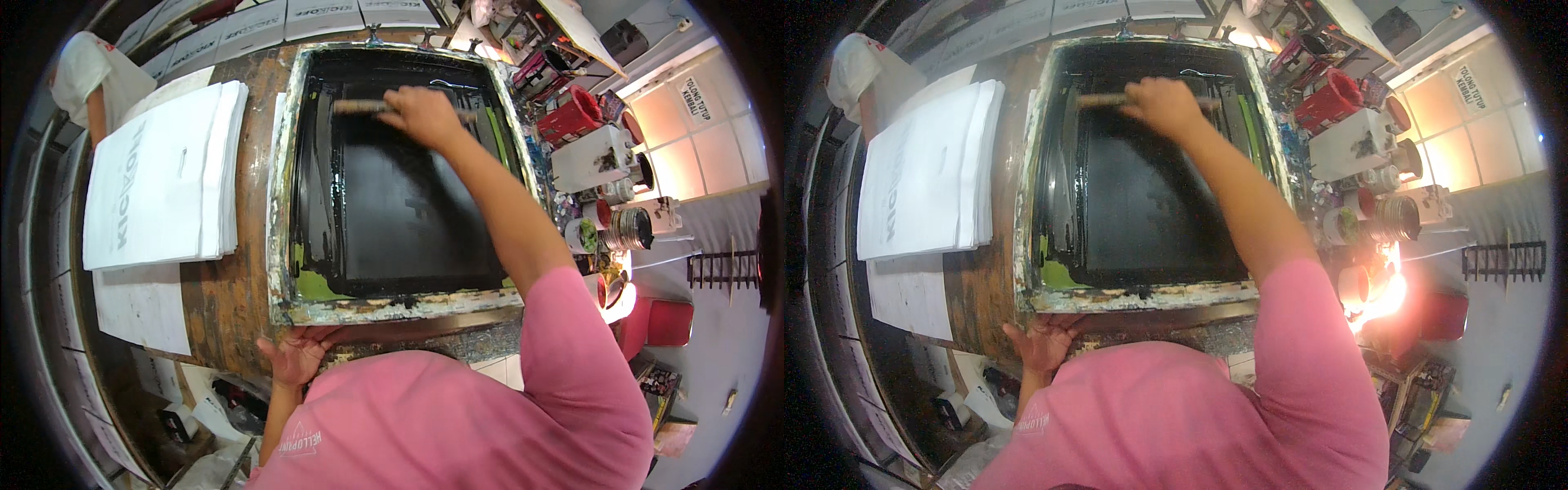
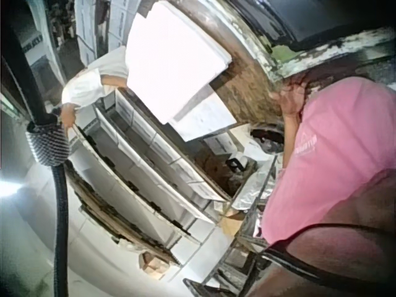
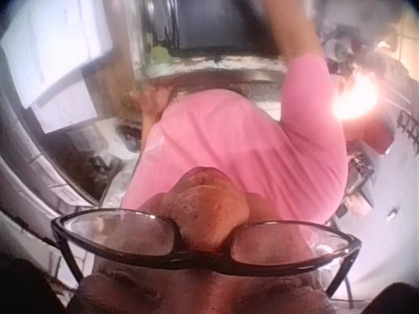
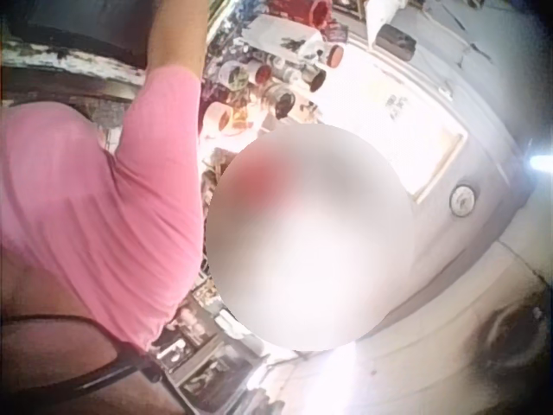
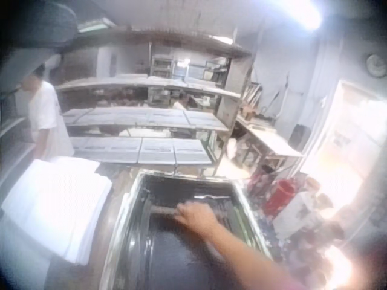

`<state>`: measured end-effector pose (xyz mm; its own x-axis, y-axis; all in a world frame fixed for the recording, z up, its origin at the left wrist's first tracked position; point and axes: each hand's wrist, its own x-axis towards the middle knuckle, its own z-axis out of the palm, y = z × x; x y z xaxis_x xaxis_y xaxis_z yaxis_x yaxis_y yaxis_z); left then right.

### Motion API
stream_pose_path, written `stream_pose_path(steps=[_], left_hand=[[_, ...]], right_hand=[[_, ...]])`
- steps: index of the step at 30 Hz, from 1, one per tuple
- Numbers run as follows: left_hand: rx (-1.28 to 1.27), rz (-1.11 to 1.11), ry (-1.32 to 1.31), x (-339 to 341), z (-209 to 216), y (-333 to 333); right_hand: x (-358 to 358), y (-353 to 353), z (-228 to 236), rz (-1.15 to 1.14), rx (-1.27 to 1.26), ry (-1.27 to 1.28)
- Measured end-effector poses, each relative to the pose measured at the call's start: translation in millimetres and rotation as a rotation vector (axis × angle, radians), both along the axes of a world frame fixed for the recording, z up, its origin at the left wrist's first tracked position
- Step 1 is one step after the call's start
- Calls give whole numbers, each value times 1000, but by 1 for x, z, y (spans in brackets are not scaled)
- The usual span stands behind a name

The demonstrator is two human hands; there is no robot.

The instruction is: The person performs screen printing on white plastic bags by placing a bag on the printing board, lowering the screen, and using a squeegee to apply black ink before lifting the screen and stacking the printed bags.

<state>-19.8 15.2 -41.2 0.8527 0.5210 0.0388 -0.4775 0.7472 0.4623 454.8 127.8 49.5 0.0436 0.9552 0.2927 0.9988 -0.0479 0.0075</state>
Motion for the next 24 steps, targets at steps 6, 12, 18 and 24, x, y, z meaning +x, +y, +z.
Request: stream_pose_path(steps=[6,12,18,24], left_hand=[[14,-28,-24,3,2,4],[19,-71,-170,14,31,9],[82,75,-298,68,175,35],[2008,564,1329,88,145,52]], right_hand=[[-132,-154,39,-34,-178,170],[-185,-223,122,-4,-87,214],[-162,-175,209,-79,444,-130],[-141,-145,246,-94,499,-145]])
